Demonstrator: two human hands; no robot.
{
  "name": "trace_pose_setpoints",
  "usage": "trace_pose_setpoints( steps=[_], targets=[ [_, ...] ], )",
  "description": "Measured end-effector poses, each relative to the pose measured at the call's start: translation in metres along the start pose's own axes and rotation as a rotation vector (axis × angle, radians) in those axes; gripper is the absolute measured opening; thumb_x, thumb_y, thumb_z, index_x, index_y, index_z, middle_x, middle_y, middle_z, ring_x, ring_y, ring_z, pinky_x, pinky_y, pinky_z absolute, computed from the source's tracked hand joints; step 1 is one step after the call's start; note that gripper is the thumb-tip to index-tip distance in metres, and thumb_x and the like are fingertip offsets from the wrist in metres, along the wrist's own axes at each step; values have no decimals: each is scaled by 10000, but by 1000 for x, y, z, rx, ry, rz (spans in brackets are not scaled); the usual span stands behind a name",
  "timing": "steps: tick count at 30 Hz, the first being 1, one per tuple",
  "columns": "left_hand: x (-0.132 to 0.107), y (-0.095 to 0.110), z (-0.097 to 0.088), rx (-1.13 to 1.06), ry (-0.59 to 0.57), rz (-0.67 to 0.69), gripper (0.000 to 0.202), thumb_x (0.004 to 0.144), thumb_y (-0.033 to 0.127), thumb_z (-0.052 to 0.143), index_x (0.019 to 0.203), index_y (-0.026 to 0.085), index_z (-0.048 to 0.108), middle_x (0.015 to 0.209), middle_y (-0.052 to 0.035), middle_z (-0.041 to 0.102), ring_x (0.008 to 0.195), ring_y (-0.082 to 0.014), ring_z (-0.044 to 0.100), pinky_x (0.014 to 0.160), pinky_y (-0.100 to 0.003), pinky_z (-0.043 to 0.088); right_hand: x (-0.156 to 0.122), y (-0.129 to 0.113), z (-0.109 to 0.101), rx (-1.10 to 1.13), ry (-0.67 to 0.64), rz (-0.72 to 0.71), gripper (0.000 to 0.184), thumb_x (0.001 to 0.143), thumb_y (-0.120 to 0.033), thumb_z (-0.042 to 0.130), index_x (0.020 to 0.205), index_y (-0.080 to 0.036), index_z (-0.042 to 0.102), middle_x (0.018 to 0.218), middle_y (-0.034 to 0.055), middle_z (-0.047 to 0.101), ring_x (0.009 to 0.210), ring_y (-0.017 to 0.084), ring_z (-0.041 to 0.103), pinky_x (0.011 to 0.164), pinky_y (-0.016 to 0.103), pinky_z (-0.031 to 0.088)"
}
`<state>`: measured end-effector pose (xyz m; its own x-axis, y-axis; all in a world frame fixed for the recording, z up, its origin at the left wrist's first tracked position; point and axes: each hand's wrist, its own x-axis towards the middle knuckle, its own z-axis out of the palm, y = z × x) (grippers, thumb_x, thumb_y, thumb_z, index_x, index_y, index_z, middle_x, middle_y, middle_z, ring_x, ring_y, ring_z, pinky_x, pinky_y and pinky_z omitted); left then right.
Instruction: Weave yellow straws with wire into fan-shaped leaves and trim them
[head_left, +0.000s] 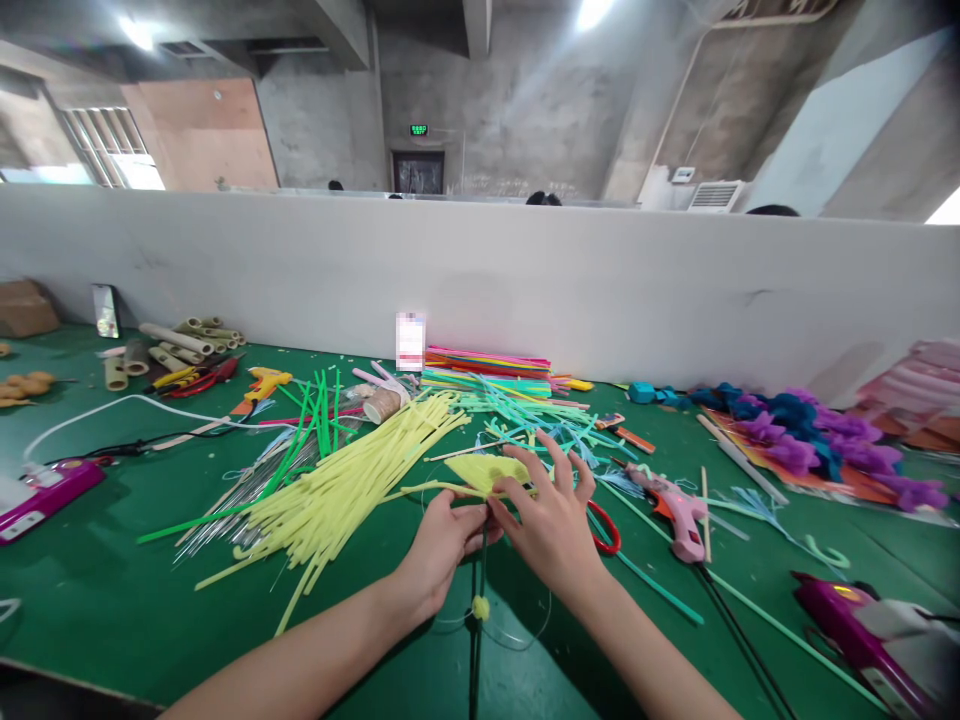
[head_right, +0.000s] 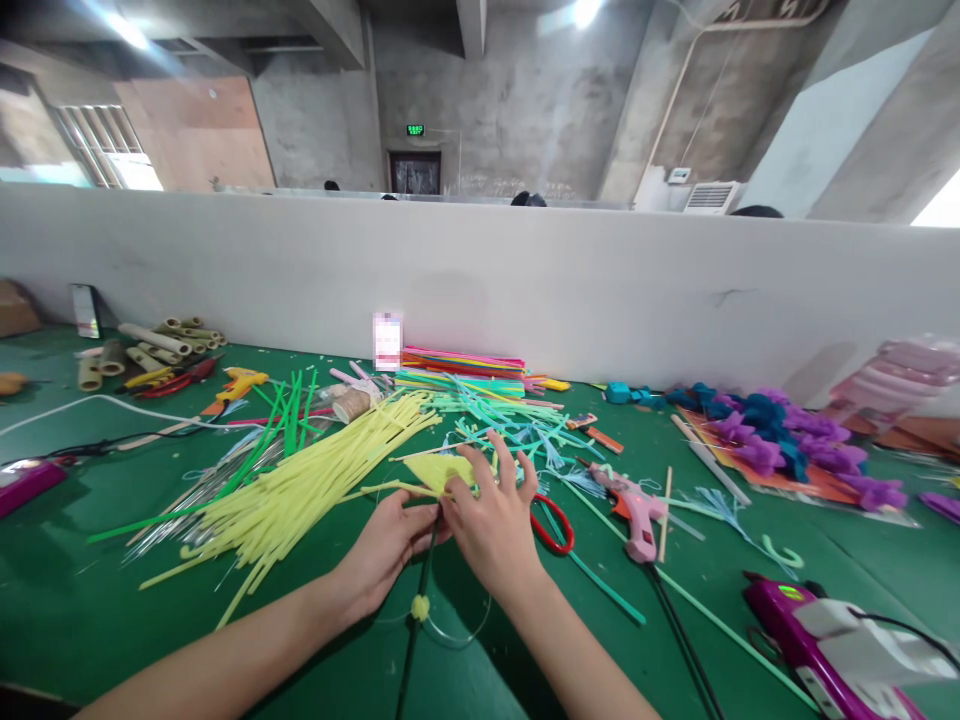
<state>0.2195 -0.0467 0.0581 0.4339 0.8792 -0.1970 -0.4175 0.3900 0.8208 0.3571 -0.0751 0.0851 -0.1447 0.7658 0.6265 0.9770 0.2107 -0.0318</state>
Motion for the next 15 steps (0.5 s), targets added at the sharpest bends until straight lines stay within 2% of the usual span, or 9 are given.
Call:
trace_pose_setpoints(
  steps=[4,8,11,15],
  targets=[
    [0,0,0,33,-51,-69,97,792,119,624,883,85,623,938,-129,687,814,-169,668,869,-344,521,-2,1,3,-34,4,-49,57,847,-277,594,843,-264,649,1298,5,566,1343,363,270,1058,577,142],
    [0,-1,-1,31,-56,-116,91,788,152,644,844,85,616,863,-102,677,760,-151,661,859,-340,526,-2,2,6,-50,17,-63,34,833,-266,610,830,-262,643,1294,-2,571,1336,366,279,1057,585,144],
    [0,-3,-2,35,-8,-87,106,778,132,645,861,107,584,846,-90,677,748,-165,669,841,-368,534,-2,2,6,-52,21,-67,40,836,-269,607,813,-256,638,1288,-3,576,1331,365,288,1055,584,150],
    [-1,-4,-3,51,-41,-52,172,792,143,633,946,113,562,878,-112,689,771,-188,681,819,-372,536,-2,0,5,-18,34,-62,34,827,-252,613,807,-256,641,1276,-1,584,1324,366,300,1051,589,149]
  ],
)
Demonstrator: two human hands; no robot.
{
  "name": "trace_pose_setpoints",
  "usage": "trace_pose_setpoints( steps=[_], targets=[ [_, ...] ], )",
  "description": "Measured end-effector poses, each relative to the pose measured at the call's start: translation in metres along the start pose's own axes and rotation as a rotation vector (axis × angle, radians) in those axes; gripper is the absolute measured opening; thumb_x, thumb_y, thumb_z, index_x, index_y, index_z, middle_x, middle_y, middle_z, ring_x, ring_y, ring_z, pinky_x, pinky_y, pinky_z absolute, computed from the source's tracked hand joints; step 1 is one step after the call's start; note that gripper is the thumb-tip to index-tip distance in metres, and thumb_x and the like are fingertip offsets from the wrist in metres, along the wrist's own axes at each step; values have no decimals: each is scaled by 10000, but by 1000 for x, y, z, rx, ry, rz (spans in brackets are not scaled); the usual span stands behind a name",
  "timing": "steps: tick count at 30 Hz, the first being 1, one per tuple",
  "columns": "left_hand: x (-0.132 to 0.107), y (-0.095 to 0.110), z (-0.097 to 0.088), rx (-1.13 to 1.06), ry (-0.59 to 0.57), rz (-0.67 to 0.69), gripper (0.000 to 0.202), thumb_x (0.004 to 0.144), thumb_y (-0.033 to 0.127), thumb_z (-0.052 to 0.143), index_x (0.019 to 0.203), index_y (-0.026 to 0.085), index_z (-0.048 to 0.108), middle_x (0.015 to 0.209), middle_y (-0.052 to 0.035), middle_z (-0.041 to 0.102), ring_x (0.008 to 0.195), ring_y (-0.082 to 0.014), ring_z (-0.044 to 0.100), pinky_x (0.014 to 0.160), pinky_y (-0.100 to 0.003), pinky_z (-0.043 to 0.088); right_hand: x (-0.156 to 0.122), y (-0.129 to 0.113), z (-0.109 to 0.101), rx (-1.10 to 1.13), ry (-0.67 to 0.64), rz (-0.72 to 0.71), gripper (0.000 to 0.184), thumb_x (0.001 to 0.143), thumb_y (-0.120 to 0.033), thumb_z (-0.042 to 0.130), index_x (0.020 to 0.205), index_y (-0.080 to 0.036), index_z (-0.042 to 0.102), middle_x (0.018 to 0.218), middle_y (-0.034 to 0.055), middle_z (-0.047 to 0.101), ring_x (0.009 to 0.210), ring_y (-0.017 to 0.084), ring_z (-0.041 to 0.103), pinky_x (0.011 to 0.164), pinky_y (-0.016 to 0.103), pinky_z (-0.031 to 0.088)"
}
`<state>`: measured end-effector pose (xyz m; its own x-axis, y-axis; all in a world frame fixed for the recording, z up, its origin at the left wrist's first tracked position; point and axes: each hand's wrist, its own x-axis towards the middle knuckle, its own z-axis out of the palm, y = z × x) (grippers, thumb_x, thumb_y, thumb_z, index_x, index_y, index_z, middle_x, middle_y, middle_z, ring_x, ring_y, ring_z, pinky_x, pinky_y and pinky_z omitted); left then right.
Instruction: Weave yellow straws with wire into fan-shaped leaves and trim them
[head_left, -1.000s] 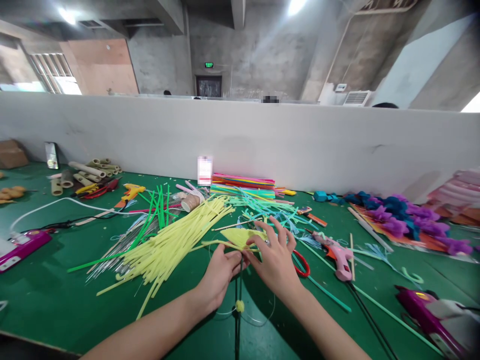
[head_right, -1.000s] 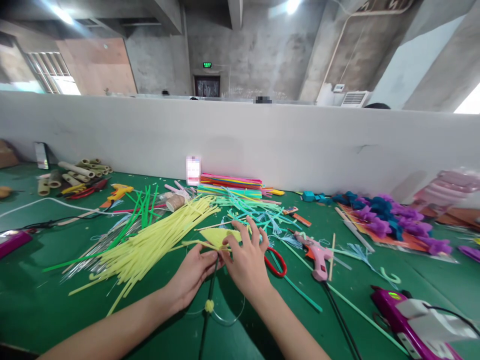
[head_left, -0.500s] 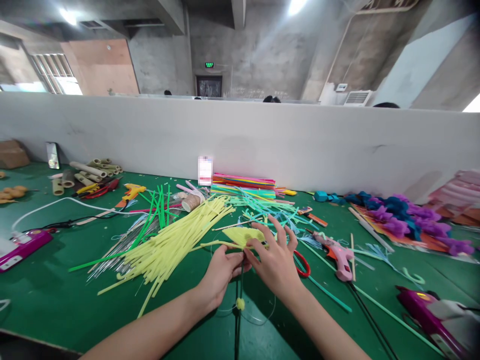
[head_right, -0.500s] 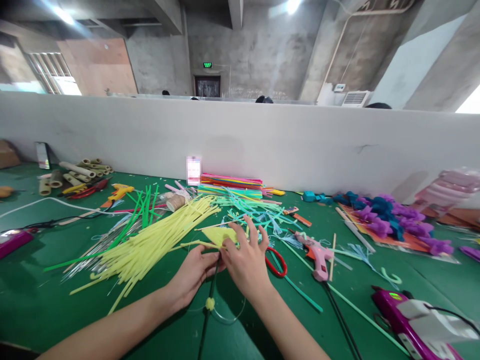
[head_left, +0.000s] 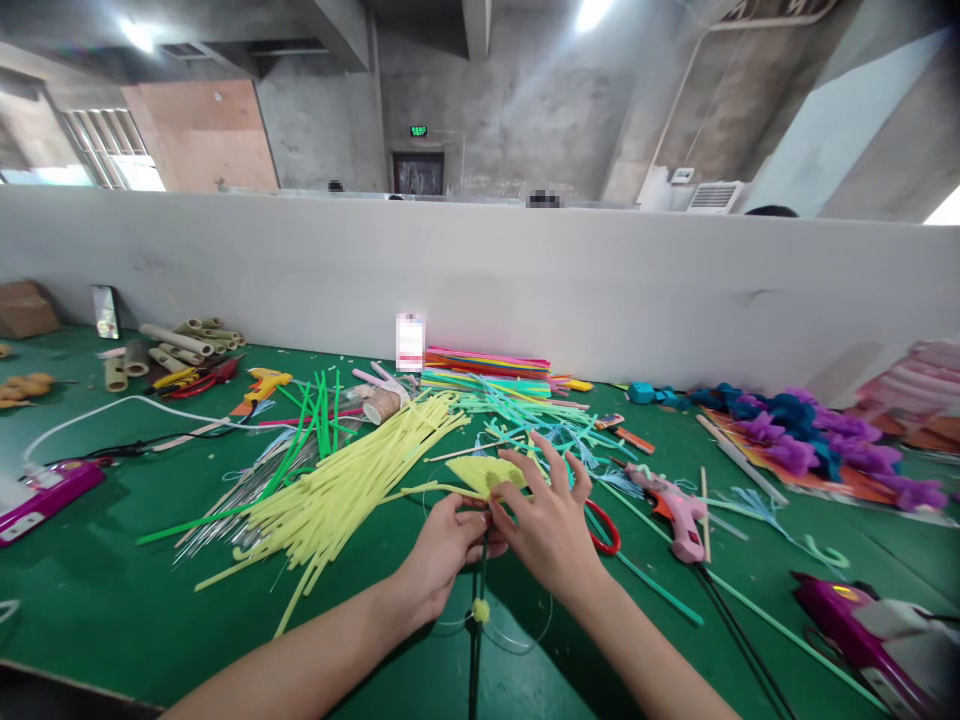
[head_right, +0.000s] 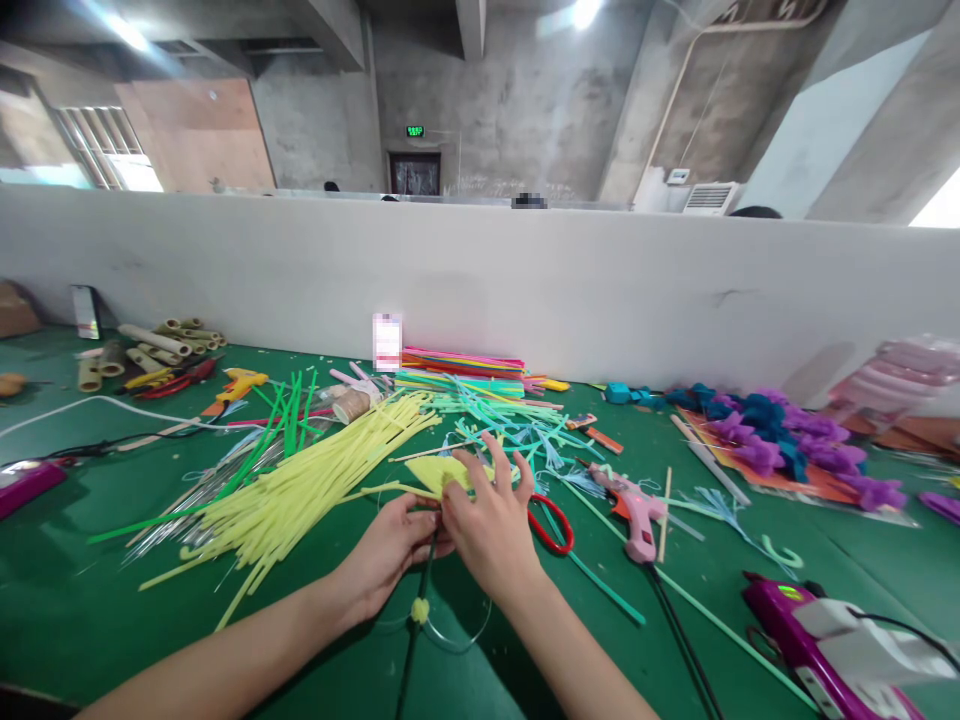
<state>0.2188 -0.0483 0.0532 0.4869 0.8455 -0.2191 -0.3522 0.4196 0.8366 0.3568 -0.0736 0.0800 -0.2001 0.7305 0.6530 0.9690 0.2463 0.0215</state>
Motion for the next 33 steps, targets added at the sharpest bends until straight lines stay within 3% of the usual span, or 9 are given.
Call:
trace_pose_setpoints(
  steps=[6,11,14,17,20,22,26,29,33],
  targets=[
    [0,10,-2,12,7,-17,184,805,185,636,957,118,557,958,-133,685,793,-188,684,763,-324,541,6,7,-13,244,150,136,117,850,-262,557,912,-283,655,1206,29,598,1297,321,352,1036,547,226],
    [-3,28,-4,82,49,18,128,814,204,640,876,123,562,882,-76,660,678,-118,642,632,-236,535,10,28,-13,604,371,512,258,899,-301,443,1119,-250,569,1220,90,550,1164,258,484,959,464,367],
    [-4,34,-3,125,18,58,152,817,248,651,842,122,569,812,-49,636,650,-110,623,601,-228,535,11,35,-2,902,334,799,305,836,-366,524,1120,-259,558,1190,71,577,1099,246,526,906,419,410],
    [-5,38,-3,117,-20,52,166,827,269,644,815,116,582,783,-46,626,647,-112,619,575,-221,538,12,35,5,1310,246,996,277,772,-428,585,990,-263,630,1128,41,630,1058,247,561,849,377,446],
    [-5,44,-4,5,-48,25,121,824,215,649,815,106,596,754,-28,610,594,-80,591,515,-176,517,15,34,4,1729,129,1046,296,784,-507,559,879,-252,677,1027,33,676,1021,244,591,808,355,464],
    [-4,50,-6,-145,-79,-19,66,838,157,625,835,95,605,732,-12,593,557,-53,572,496,-148,507,16,33,1,1829,88,1012,342,805,-546,531,848,-246,690,987,30,689,1014,232,593,817,339,456],
    [-4,62,-10,-435,-97,-85,95,899,101,521,893,67,610,699,5,576,543,-24,572,540,-123,529,16,27,-3,1820,17,904,442,840,-609,455,829,-239,697,1014,43,688,1059,243,575,849,351,437],
    [-3,65,-11,-464,-79,-87,138,922,119,487,920,64,613,695,-1,596,550,-38,600,557,-147,552,15,20,-3,1678,-10,851,428,854,-592,449,855,-241,694,1055,57,673,1093,268,557,900,398,421],
    [-2,56,-9,-352,-105,-75,109,897,153,542,921,89,626,736,-9,627,576,-71,633,537,-186,559,11,15,-5,977,199,678,267,827,-479,562,812,-241,682,1099,77,619,1114,289,514,961,460,369]
  ],
)
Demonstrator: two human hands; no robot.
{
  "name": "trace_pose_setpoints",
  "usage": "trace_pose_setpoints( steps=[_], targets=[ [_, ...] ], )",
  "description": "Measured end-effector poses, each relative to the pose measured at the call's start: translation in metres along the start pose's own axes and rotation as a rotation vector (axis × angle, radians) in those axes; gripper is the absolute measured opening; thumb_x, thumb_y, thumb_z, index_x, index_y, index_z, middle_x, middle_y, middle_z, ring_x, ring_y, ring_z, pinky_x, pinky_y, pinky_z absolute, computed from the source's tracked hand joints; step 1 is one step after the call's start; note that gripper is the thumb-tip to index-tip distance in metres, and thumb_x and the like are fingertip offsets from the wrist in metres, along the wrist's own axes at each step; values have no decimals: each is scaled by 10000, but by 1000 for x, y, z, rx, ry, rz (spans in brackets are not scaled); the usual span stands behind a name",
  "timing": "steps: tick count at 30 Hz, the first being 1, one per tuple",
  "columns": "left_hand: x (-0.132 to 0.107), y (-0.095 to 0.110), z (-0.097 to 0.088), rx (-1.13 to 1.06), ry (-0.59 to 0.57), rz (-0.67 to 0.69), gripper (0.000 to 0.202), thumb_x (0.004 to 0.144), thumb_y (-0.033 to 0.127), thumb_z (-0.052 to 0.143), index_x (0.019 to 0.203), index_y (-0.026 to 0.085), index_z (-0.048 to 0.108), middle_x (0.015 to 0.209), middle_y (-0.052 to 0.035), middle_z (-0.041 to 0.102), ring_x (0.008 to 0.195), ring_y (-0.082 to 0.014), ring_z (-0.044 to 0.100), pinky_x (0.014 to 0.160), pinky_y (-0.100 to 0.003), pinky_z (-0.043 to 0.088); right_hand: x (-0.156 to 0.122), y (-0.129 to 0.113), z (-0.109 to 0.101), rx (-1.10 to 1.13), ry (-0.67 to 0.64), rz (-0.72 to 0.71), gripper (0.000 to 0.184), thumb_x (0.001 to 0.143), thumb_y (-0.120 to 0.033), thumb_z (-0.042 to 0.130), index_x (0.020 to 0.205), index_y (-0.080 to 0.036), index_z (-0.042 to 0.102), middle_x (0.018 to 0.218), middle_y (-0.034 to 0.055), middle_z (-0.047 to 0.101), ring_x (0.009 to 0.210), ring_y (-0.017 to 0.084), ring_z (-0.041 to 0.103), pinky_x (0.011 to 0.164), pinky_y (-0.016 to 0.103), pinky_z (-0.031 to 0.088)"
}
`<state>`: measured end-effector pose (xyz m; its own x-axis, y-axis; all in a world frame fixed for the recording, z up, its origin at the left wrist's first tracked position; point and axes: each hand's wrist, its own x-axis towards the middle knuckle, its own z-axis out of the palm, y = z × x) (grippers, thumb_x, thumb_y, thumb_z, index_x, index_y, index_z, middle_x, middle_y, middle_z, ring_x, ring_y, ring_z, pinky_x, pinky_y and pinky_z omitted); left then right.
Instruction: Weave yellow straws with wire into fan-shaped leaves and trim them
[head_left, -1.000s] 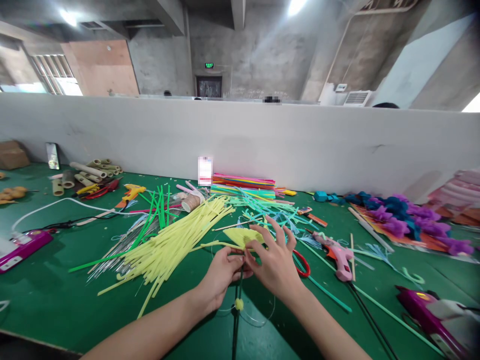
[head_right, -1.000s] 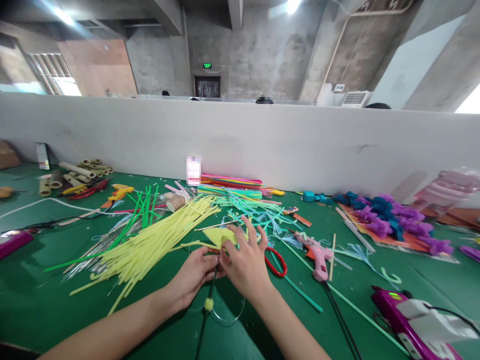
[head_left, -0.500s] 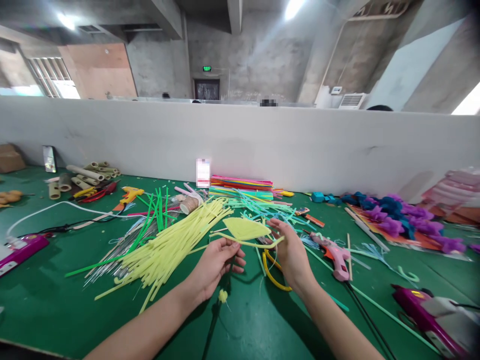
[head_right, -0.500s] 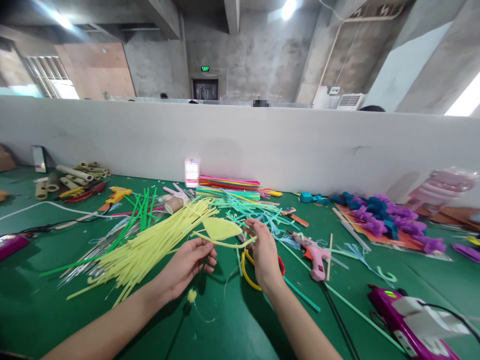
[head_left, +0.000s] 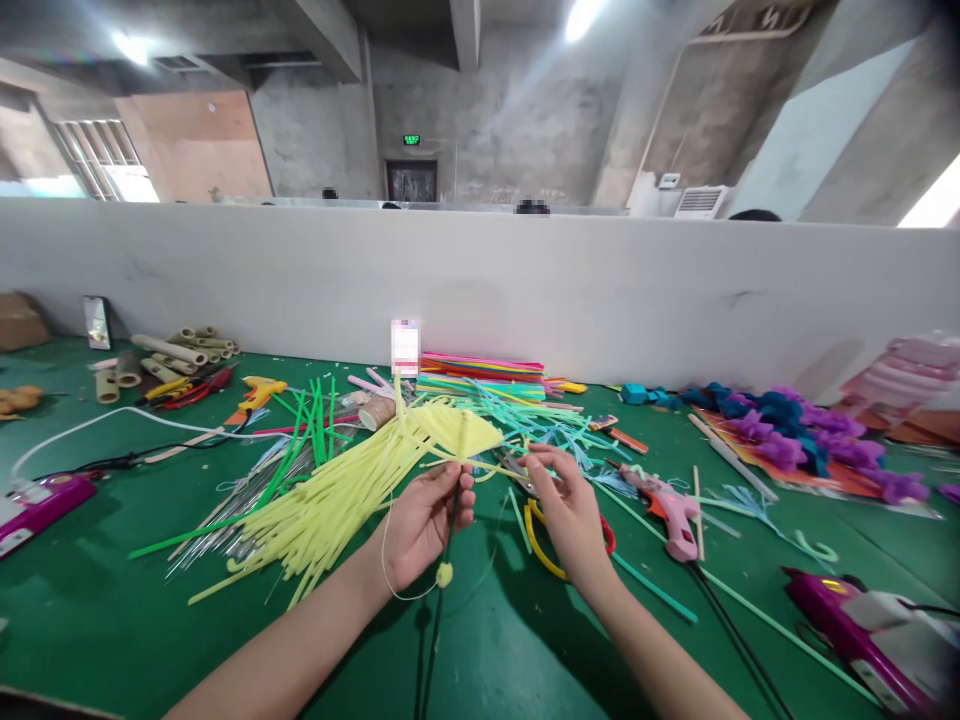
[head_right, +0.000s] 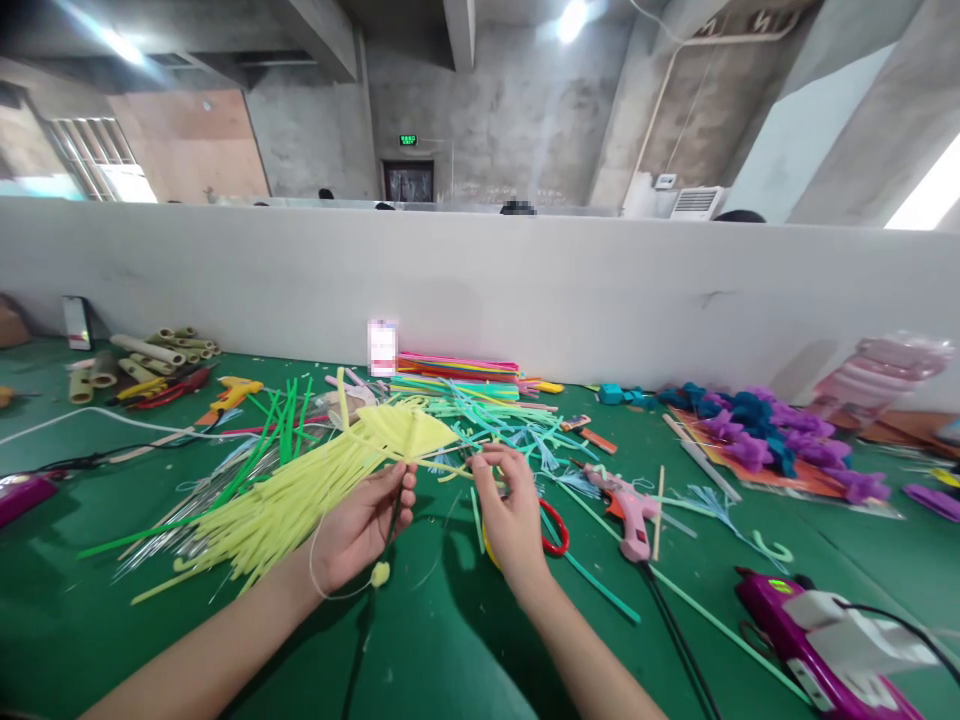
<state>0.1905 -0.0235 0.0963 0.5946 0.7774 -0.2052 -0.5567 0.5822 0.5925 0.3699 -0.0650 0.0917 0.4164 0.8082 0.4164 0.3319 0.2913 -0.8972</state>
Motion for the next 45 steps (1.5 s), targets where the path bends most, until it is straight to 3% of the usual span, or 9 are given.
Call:
trace_pose_setpoints(
  steps=[4,9,11,15,18,20,25,35,45],
  targets=[
    [1,-12,-3,221,-63,35,192,824,298,657,911,128,648,763,-11,641,600,-100,640,503,-193,525,-6,-8,-3,-499,141,-462,75,799,-335,644,796,-275,689,1153,55,579,1212,312,412,1016,518,278],
    [0,-15,-4,415,-59,92,286,753,336,718,929,113,689,835,-69,676,649,-124,634,565,-221,510,-10,-16,-5,-779,147,-668,54,795,-268,669,812,-312,693,1113,16,642,1267,364,350,997,579,210],
    [-1,-14,-4,473,-49,127,282,739,327,727,922,114,698,822,-71,678,674,-130,622,580,-224,499,-8,-17,-8,-872,138,-683,21,787,-315,678,798,-308,695,1116,15,649,1292,393,308,1001,617,149],
    [0,-14,-5,606,-5,214,297,734,359,730,893,109,705,798,-81,687,663,-118,596,576,-202,464,-1,-18,-19,-969,130,-688,144,780,-407,672,724,-274,681,1068,30,663,1289,427,286,988,653,71],
    [2,-17,-7,640,1,219,315,738,379,724,892,106,703,798,-89,691,645,-111,589,580,-199,457,1,-20,-23,-909,121,-687,98,803,-367,657,819,-273,681,1023,42,669,1201,368,402,964,567,185],
    [3,-19,-8,646,-13,208,316,744,379,719,897,103,702,801,-92,691,649,-113,592,584,-200,457,-1,-20,-21,-817,17,-702,109,826,-327,641,920,-280,670,985,33,671,1081,284,502,907,466,273],
    [3,-21,-7,608,-29,187,309,685,324,774,896,115,688,840,-72,685,694,-142,632,602,-219,472,-9,-15,-10,-762,-173,-754,65,866,-247,607,888,-282,658,894,-14,688,989,207,547,850,398,268],
    [4,-29,-6,573,31,160,404,597,301,834,888,112,627,759,-50,676,689,-165,664,613,-244,494,-9,-4,-7,-841,-145,-755,79,877,-244,592,886,-277,663,901,-10,698,1020,214,542,867,404,233],
    [7,-30,-11,626,-3,167,392,621,292,821,906,95,637,795,-75,685,721,-177,672,613,-250,518,-9,-5,-8,-842,-117,-765,65,874,-254,603,845,-270,659,868,-22,704,1007,213,555,874,411,227]
  ],
)
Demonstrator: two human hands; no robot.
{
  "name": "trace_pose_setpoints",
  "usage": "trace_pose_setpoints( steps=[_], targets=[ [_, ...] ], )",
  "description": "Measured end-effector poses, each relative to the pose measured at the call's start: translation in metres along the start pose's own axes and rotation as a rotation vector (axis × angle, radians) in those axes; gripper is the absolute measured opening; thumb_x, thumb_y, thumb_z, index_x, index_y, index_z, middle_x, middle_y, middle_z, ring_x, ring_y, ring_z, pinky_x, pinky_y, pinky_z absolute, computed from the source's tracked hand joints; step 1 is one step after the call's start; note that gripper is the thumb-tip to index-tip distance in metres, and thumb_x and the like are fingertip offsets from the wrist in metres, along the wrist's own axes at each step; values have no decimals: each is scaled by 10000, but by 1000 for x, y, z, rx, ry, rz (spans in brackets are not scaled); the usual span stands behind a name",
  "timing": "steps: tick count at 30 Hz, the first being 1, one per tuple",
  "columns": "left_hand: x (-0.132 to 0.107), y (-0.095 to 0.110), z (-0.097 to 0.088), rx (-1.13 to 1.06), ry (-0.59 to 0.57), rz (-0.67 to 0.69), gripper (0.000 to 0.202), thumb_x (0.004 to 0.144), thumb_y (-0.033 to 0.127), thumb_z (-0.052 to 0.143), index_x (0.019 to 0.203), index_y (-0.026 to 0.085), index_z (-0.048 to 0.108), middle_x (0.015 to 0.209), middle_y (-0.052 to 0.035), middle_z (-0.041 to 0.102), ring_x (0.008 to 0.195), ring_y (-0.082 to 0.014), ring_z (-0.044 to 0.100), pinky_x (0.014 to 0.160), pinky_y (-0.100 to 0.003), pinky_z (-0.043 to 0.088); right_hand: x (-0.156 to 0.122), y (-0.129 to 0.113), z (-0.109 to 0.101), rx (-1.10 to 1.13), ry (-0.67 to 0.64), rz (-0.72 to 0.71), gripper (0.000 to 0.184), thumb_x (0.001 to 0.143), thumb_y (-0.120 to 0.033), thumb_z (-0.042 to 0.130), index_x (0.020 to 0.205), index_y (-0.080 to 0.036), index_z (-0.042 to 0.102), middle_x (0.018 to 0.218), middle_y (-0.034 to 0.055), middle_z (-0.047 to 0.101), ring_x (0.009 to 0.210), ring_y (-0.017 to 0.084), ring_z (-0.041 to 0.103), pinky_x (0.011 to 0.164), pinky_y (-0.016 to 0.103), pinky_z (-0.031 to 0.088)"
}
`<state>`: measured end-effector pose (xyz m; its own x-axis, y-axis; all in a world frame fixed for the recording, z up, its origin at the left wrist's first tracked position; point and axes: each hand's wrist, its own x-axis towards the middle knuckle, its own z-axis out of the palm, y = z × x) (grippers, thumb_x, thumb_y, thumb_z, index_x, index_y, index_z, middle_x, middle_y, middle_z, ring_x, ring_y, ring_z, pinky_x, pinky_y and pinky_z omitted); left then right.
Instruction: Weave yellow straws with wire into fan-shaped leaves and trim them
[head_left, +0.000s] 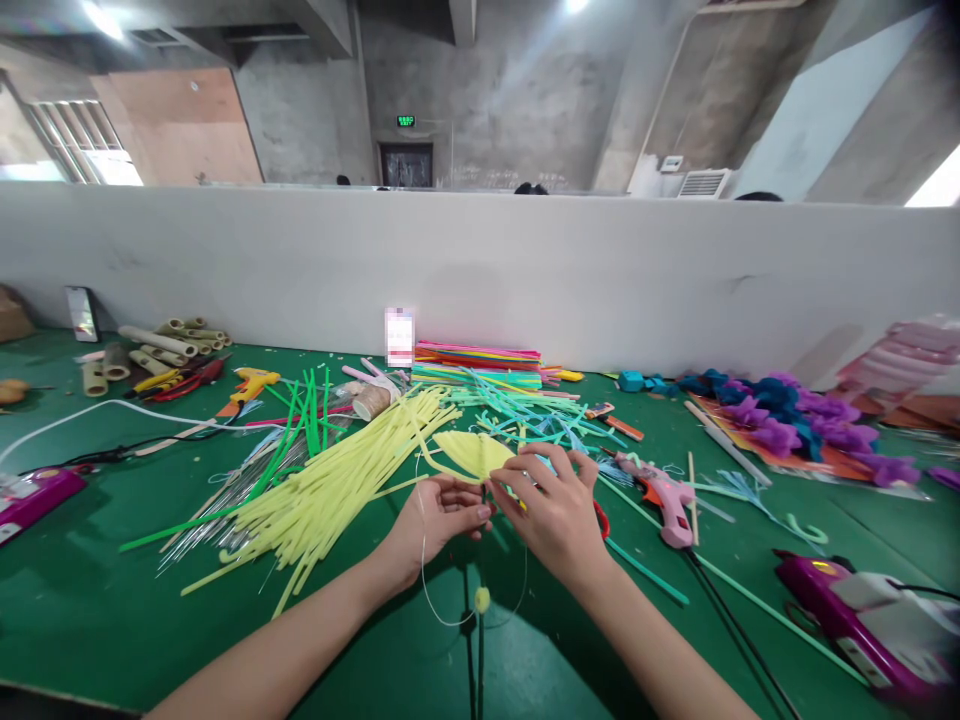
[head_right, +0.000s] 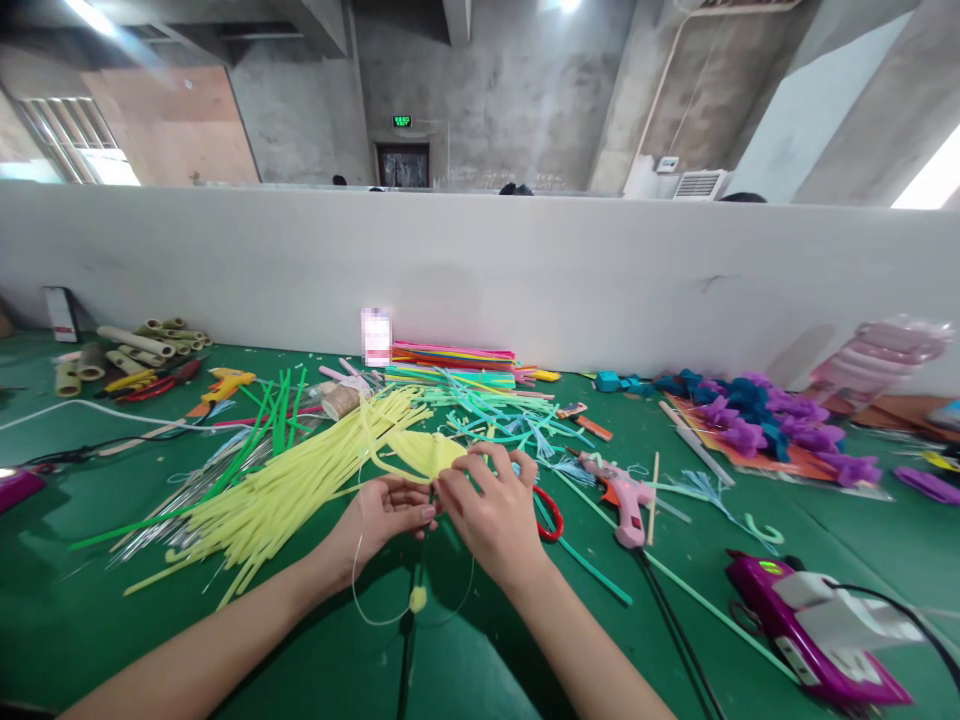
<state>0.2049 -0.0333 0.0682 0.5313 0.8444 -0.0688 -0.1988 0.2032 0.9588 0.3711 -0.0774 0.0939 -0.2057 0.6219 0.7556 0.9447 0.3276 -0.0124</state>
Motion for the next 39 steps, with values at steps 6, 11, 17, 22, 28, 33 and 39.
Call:
trace_pose_setpoints(
  steps=[6,11,17,22,28,33,39],
  targets=[
    [1,-1,-1,17,1,-2,399,617,311,820,903,102,637,808,-82,690,732,-187,678,612,-257,521,0,0,1,-14,10,-8,67,871,-263,607,840,-271,666,863,-18,707,1019,219,556,883,411,222],
    [1,0,-1,22,2,-12,421,604,323,826,907,104,632,826,-89,691,729,-192,679,614,-263,519,0,0,0,-27,18,-11,68,869,-251,607,846,-273,668,855,-18,709,1018,226,564,884,416,224],
    [2,4,-2,4,19,35,357,702,378,748,907,111,629,787,-61,671,614,-128,634,547,-215,466,2,0,0,37,27,39,44,857,-277,618,864,-269,661,862,-9,707,995,223,572,888,409,250],
    [6,5,-9,-19,63,68,321,761,434,675,844,130,615,726,-13,620,532,-92,569,524,-218,452,0,0,4,64,-51,19,107,850,-341,621,894,-250,655,877,13,710,990,236,561,876,404,275],
    [5,5,-8,-9,32,65,324,741,431,692,841,131,620,690,-12,626,531,-102,573,536,-223,443,-4,2,13,44,-85,8,87,880,-216,585,872,-255,663,850,-3,709,971,217,559,888,409,258],
    [9,1,-10,37,72,120,340,748,457,679,674,147,561,503,30,548,449,-99,529,504,-217,401,-5,2,13,47,-107,3,59,860,-263,611,897,-256,656,875,9,698,984,234,548,882,410,270],
    [12,4,-17,13,104,177,317,801,430,633,678,146,563,495,39,522,451,-80,505,522,-205,370,-3,9,12,49,-141,110,133,878,-306,572,961,-204,592,975,69,658,940,241,556,783,364,359]
  ],
)
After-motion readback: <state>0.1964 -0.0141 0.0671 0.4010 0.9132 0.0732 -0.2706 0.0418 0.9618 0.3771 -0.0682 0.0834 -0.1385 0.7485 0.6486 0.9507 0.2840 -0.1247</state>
